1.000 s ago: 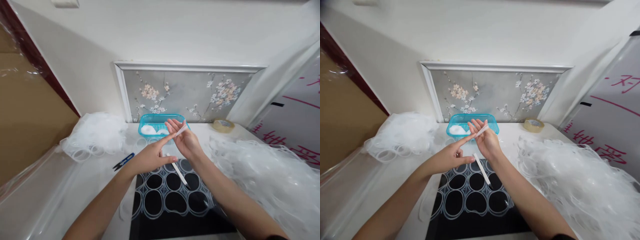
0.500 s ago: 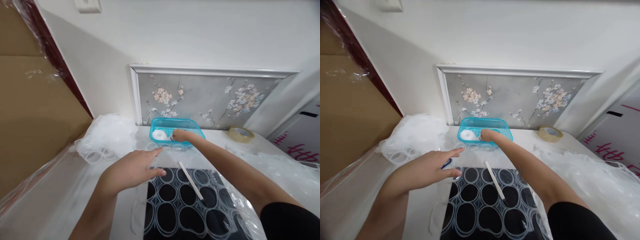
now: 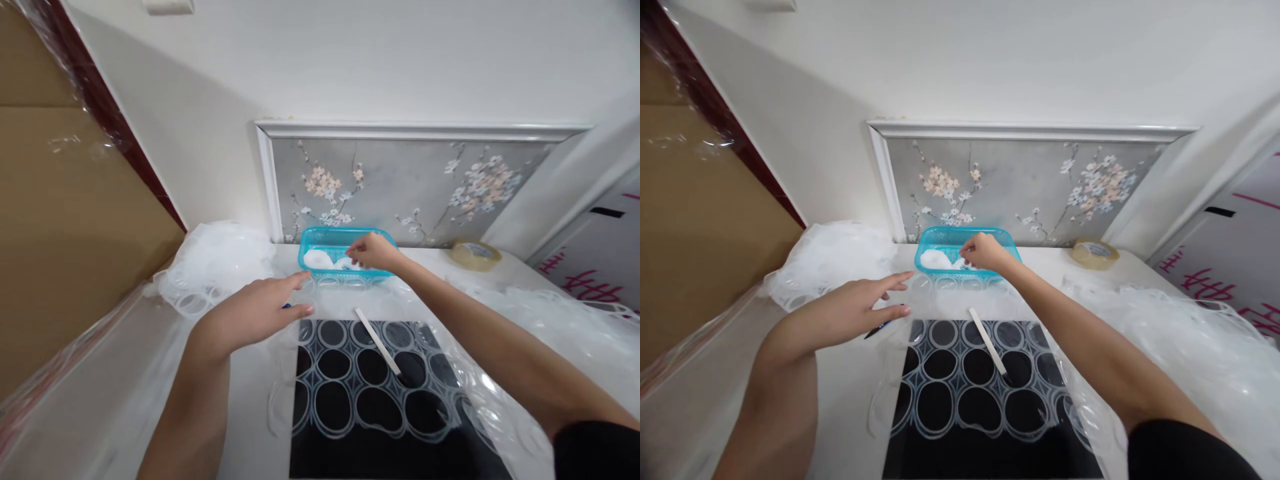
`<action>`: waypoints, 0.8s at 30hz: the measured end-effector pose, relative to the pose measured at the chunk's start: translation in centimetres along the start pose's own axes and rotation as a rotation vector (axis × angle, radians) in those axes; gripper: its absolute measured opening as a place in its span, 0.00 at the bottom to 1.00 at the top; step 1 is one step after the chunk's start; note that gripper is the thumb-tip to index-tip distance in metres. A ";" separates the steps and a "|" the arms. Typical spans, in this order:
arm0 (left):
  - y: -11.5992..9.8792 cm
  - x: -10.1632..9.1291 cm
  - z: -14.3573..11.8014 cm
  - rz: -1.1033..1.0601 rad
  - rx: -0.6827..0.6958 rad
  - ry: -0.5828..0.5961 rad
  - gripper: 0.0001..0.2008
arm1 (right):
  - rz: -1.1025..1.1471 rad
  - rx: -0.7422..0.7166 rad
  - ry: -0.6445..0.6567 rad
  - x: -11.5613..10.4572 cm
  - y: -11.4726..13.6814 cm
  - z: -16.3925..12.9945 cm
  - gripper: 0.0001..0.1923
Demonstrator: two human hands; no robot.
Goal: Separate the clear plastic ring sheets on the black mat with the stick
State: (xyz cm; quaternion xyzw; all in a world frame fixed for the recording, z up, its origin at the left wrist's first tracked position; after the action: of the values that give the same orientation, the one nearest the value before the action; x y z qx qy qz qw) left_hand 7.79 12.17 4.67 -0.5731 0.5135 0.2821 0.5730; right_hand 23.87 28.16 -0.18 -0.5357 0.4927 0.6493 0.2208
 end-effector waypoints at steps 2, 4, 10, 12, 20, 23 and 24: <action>0.3 -0.6 -0.1 0.030 -0.018 -0.019 0.32 | 0.013 0.046 0.051 1.7 -0.4 -3.9 0.25; 0.2 -0.8 0.1 0.066 -0.022 -0.030 0.30 | -0.110 0.076 0.172 4.9 -1.1 -7.6 0.25; -5.3 4.8 0.5 0.209 0.134 0.133 0.18 | 0.324 0.114 0.399 11.8 -2.4 -13.0 0.14; -7.6 8.3 -0.4 0.244 0.202 0.258 0.15 | 0.528 0.146 0.350 11.0 -3.2 -13.9 0.10; -6.9 13.7 -4.8 0.394 0.221 0.218 0.10 | 1.379 0.342 -0.014 6.2 -10.0 -24.8 0.11; -4.3 13.8 -5.8 0.236 0.168 0.118 0.12 | 1.363 0.370 -0.164 5.0 -12.6 -28.8 0.13; -3.5 14.0 -6.1 0.155 0.141 0.121 0.12 | 1.324 0.355 -0.190 4.8 -13.0 -29.6 0.13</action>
State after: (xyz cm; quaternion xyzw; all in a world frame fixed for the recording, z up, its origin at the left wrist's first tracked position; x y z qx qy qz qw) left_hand 13.79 2.02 -5.66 -0.5063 0.6084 0.2535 0.5561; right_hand 47.08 6.46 -8.03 -0.0187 0.7931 0.6012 -0.0954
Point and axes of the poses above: each hand's wrist, its own z-axis towards the middle knuckle, its own x-axis out of the palm, y = z × x, the point moved 10 cm from there along z, towards the middle knuckle
